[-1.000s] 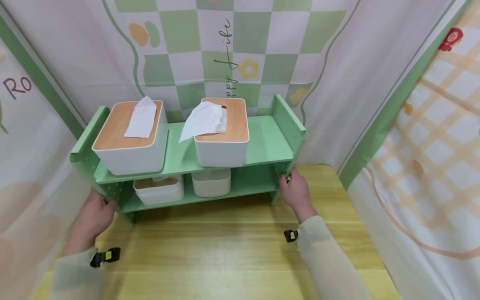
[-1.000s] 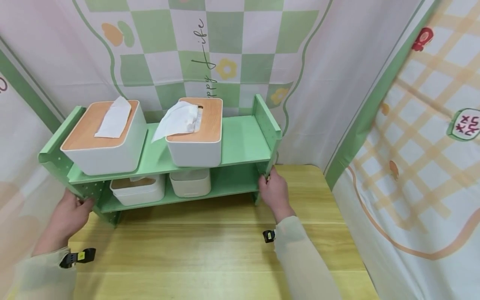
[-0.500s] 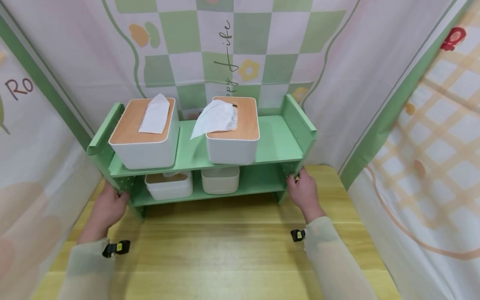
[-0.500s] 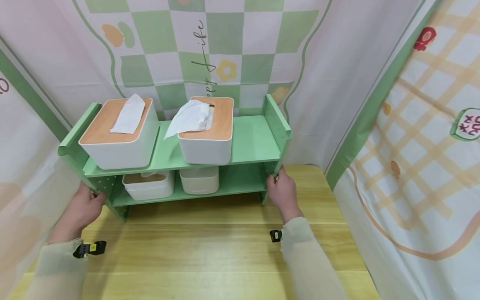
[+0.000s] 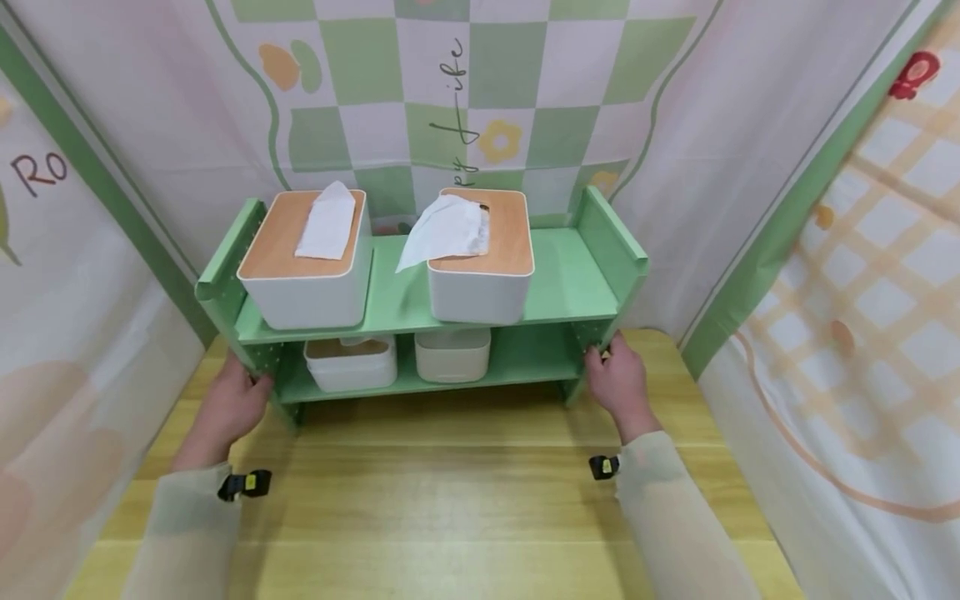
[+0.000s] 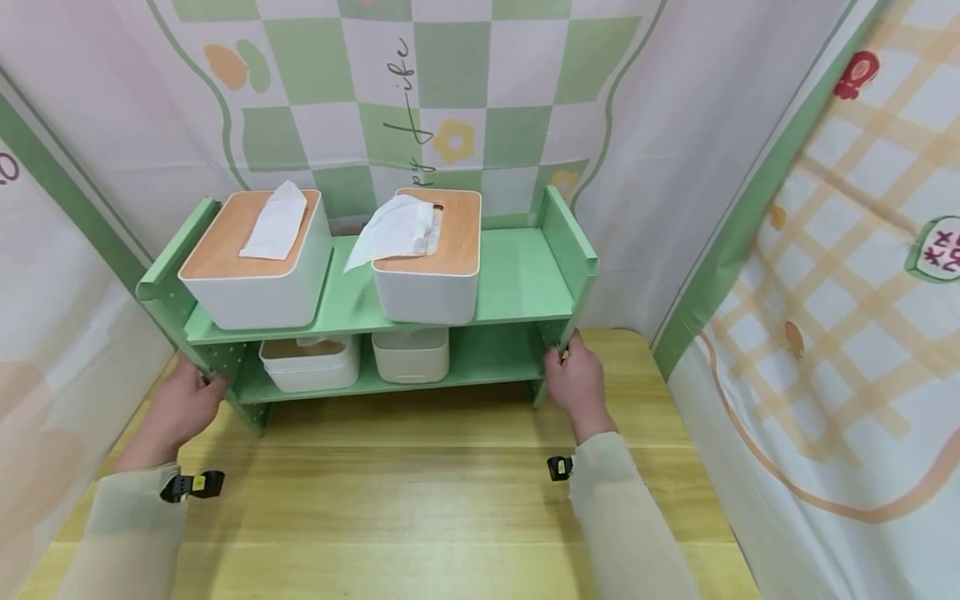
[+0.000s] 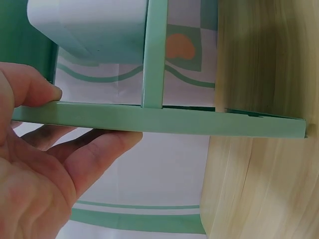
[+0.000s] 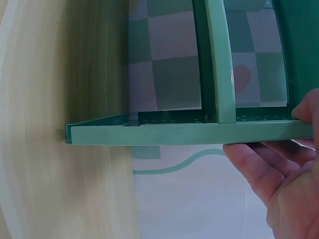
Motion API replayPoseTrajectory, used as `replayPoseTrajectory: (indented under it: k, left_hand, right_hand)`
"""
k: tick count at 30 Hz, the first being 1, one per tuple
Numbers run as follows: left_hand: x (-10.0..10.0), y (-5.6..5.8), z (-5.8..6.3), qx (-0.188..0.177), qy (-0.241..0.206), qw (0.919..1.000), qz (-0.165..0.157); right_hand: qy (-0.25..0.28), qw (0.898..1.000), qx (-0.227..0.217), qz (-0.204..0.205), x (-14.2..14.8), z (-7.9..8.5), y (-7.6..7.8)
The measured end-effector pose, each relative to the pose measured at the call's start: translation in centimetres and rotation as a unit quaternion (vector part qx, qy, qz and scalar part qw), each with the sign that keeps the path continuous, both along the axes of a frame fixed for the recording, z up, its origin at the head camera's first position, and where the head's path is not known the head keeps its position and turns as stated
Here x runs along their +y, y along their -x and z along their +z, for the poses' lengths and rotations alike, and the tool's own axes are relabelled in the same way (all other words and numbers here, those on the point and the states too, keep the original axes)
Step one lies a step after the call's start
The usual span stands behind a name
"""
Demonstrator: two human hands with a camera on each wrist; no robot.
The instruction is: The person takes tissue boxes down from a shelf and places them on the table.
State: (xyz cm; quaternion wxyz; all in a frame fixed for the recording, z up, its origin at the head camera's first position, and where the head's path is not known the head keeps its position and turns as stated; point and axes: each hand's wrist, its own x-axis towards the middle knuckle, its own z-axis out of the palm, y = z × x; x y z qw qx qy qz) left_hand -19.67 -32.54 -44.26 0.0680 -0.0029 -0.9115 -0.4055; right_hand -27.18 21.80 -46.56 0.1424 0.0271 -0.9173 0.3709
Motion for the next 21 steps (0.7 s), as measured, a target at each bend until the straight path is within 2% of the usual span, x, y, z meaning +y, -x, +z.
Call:
replayPoseTrajectory:
  k: [12, 21]
  left_hand:
    - [0.6, 0.4, 0.2, -0.010, 0.018, 0.9997, 0.011]
    - [1.1, 0.9, 0.1, 0.007, 0.005, 0.9999, -0.009]
  right_hand:
    - [0.009, 1.000, -0.012, 0.004, 0.6, 0.1, -0.1]
    - [0.002, 1.000, -0.014, 0.008, 1.7, 0.1, 0.3]
